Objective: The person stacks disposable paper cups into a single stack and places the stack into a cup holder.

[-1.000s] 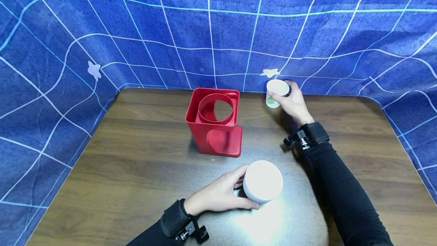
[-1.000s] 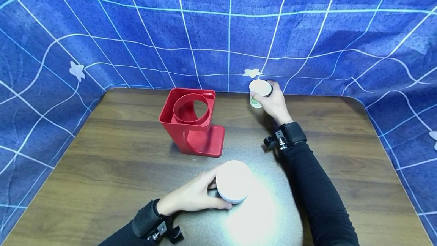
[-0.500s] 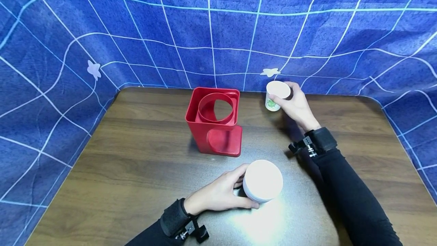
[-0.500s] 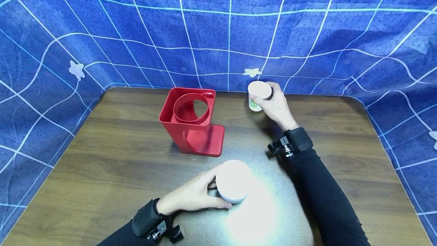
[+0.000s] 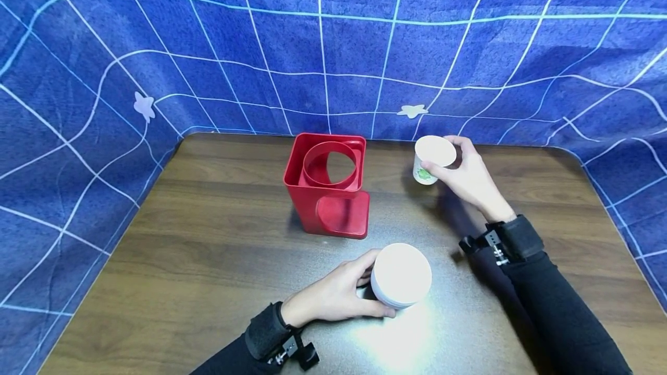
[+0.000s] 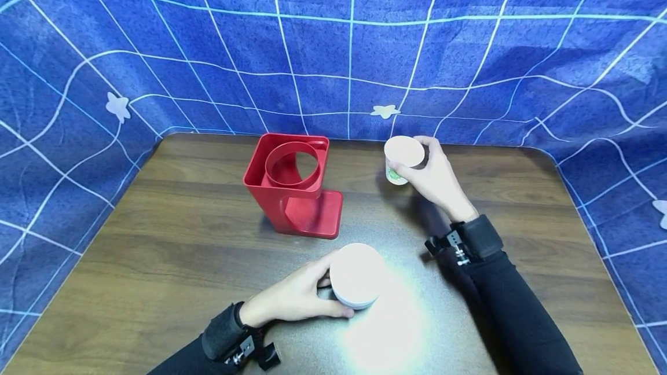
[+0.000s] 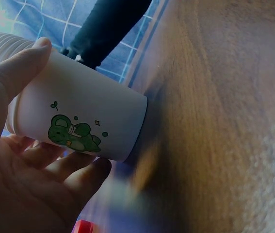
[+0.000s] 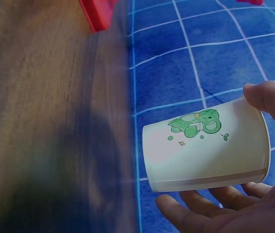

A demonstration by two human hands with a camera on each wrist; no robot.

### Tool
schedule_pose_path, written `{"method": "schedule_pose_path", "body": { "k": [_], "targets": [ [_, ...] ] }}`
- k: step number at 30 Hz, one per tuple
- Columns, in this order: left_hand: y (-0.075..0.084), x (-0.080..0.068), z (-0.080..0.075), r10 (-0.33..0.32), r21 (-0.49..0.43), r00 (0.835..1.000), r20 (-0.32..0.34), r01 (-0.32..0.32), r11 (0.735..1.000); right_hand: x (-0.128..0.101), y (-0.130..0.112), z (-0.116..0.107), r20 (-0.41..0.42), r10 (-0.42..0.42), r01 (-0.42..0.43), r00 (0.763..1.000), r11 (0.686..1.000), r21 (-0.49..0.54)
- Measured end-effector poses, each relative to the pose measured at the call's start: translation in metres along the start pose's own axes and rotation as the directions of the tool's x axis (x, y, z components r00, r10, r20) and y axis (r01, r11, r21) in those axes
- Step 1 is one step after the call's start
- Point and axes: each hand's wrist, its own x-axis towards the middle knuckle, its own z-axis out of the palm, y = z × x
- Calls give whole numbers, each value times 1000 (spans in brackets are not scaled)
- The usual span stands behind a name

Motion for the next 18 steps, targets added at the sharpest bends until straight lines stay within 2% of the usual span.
{"method": "schedule_pose_path", "body": {
  "k": [12, 18],
  "targets": [
    [1, 0, 0, -17, 5, 1000, -5, 17, 1000, -39, -5, -16, 17, -4, 4, 1000, 1000, 19],
    [2, 0, 0, -30, 11, 1000, -4, 30, 999, -55, -9, -22, 14, -42, 42, 999, 999, 6]
  ]
}}
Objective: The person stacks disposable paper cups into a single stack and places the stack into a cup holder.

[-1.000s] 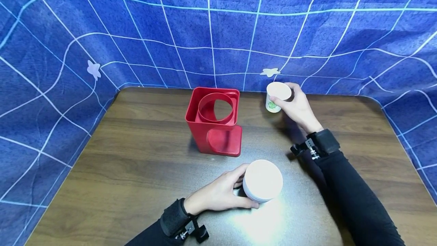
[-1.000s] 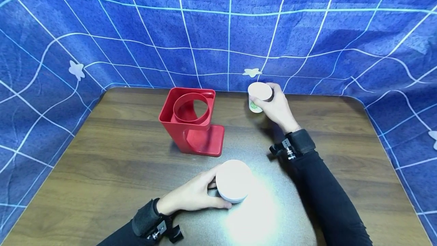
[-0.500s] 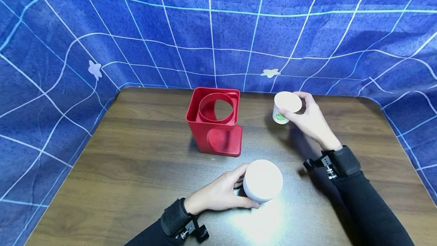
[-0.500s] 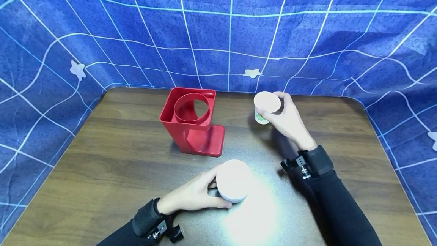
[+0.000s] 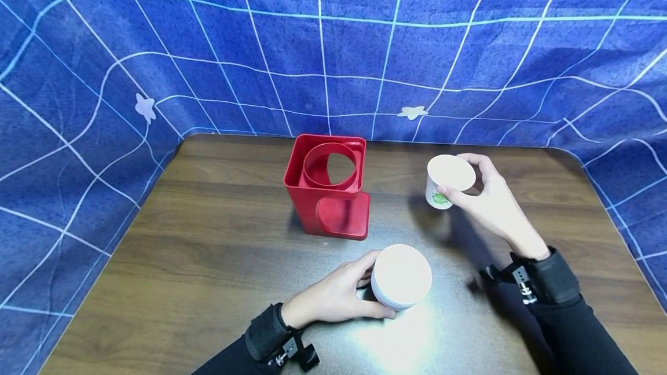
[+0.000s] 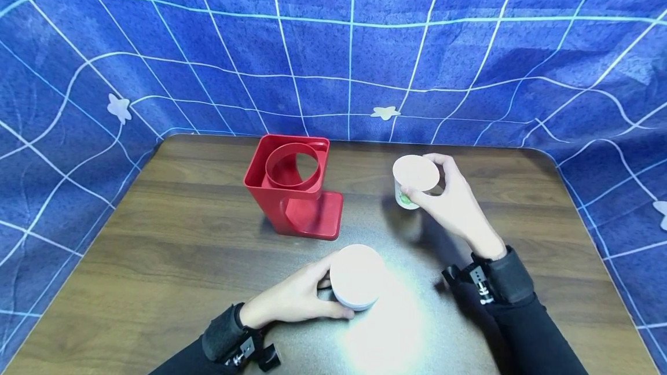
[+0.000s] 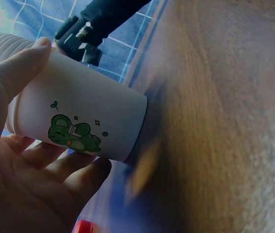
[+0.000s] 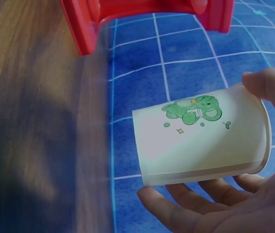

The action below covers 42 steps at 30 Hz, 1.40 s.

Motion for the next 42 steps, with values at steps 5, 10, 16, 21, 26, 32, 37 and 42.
{"method": "schedule_pose_path", "body": {
  "k": [5, 10, 16, 21, 26, 32, 37, 42],
  "targets": [
    [-1, 1, 1, 3, -6, 1000, 4, -3, 1000, -12, -1, -6, -22, -56, 57, 998, 998, 10],
    [-1, 1, 2, 6, -13, 1000, 10, -6, 1000, -21, -5, -13, -26, -99, 99, 995, 995, 16],
    [-1, 1, 1, 9, -22, 1000, 9, -9, 1000, -30, -15, -19, -29, -143, 143, 989, 989, 27],
    [-1, 1, 1, 20, -24, 1000, 7, -20, 1000, -39, -25, -21, -32, -180, 181, 983, 983, 37],
    [-2, 0, 1, 11, -31, 1000, 1, -11, 999, -47, -38, -21, -1, -203, 203, 979, 977, 62],
    [-2, -1, 1, -38, -51, 999, -5, 38, 998, -54, -50, -21, 24, -214, 212, 977, 976, 47],
    [-1, -1, 1, -28, -51, 1000, 0, 28, 998, -60, -57, -23, 44, -217, 214, 975, 975, 59],
    [-3, 1, 2, 19, -38, 1000, 7, -19, 999, -67, -64, -25, 53, -269, 264, 962, 961, 79]
  ]
}}
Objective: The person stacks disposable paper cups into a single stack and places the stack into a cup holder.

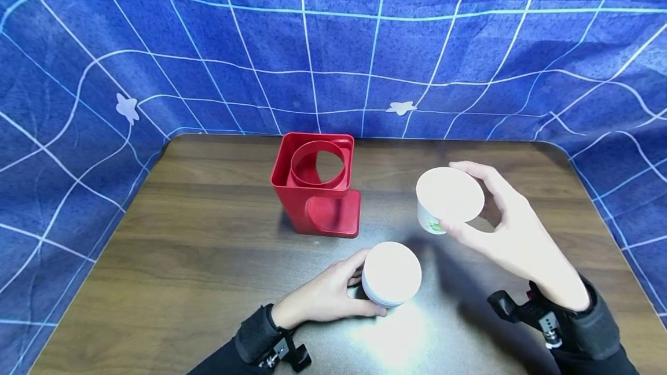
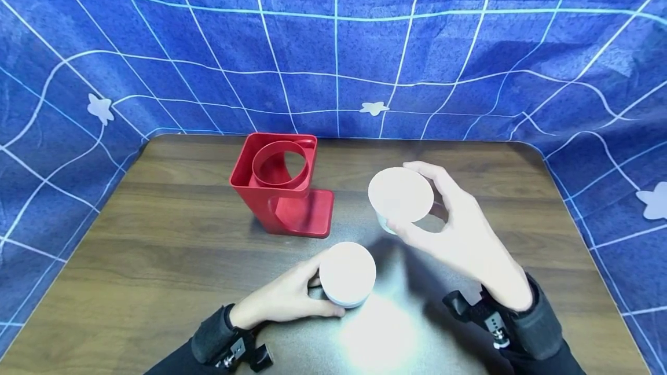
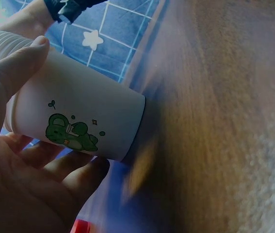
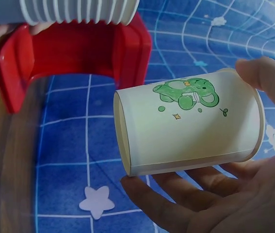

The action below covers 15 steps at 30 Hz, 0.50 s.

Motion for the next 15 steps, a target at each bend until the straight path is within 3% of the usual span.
{"method": "schedule_pose_path", "body": {
  "k": [5, 11, 15],
  "targets": [
    [-1, 0, 1, 8, 7, 1000, -2, -8, 1000, -5, -7, 0, -3, -65, 65, 998, 997, -34],
    [1, 1, 1, -44, -9, 999, -14, 44, 999, -9, -14, -2, 1, -117, 117, 993, 990, -78],
    [-1, 0, 1, -19, 6, 1000, -14, 19, 1000, -12, -19, -2, 13, -122, 122, 992, 991, -63]
  ]
}}
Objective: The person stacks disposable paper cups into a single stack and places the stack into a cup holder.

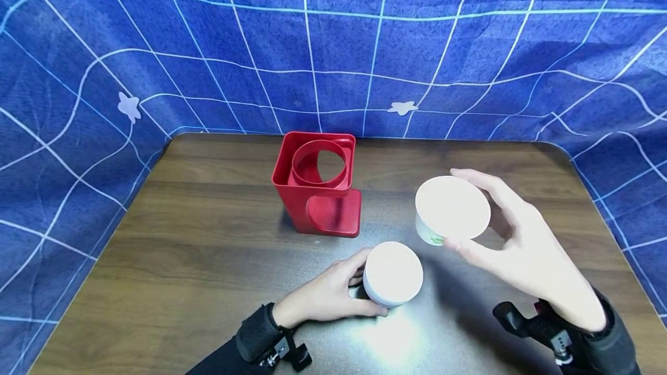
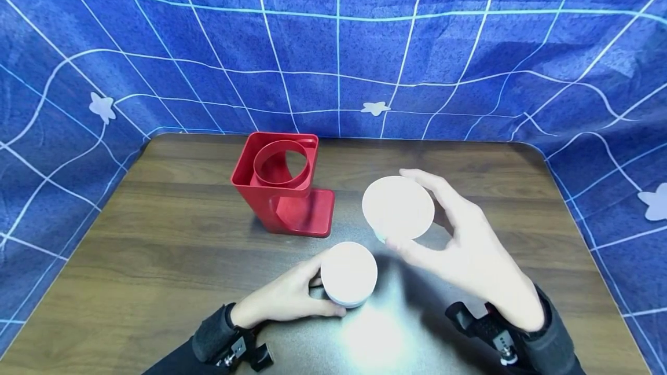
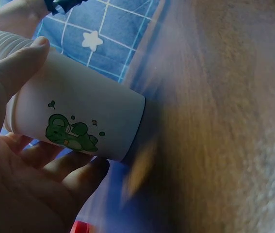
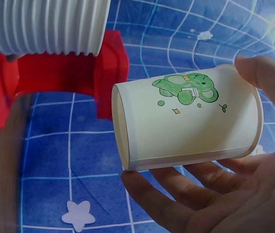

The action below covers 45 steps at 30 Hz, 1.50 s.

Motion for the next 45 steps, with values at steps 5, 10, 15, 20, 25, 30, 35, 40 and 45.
{"method": "schedule_pose_path", "body": {
  "k": [5, 10, 15, 20, 25, 30, 35, 40, 45],
  "targets": [
    [-1, -1, 1, 29, 10, 1000, 3, -29, 1000, -3, -8, -1, 26, 51, -52, 998, 998, 22],
    [-1, 0, 2, 35, -1, 999, 8, -35, 999, -6, -12, -1, 22, 72, -74, 997, 994, 77],
    [-1, -1, 1, 35, -2, 999, 8, -35, 999, -9, -13, 0, 7, 46, -46, 999, 991, 123],
    [0, -1, 1, 33, -1, 999, 5, -33, 999, -11, -14, 3, 3, -28, 27, 1000, 982, 186],
    [0, -1, 2, 35, 5, 999, 3, -35, 999, -12, -13, 6, -3, -93, 90, 996, 957, 277],
    [0, -1, 2, 37, 6, 999, 4, -37, 999, -15, -16, 7, 40, -74, 60, 996, 957, 284],
    [0, -1, 1, 28, 9, 1000, 8, -28, 1000, -17, -19, 9, 76, -65, 43, 995, 963, 266],
    [0, -2, 1, 21, 17, 1000, 11, -21, 1000, -17, -18, 11, 67, -135, 105, 989, 936, 335],
    [0, -2, 0, 13, 39, 1000, 9, -13, 999, -19, -19, 13, 73, -158, 122, 985, 927, 354]
  ]
}}
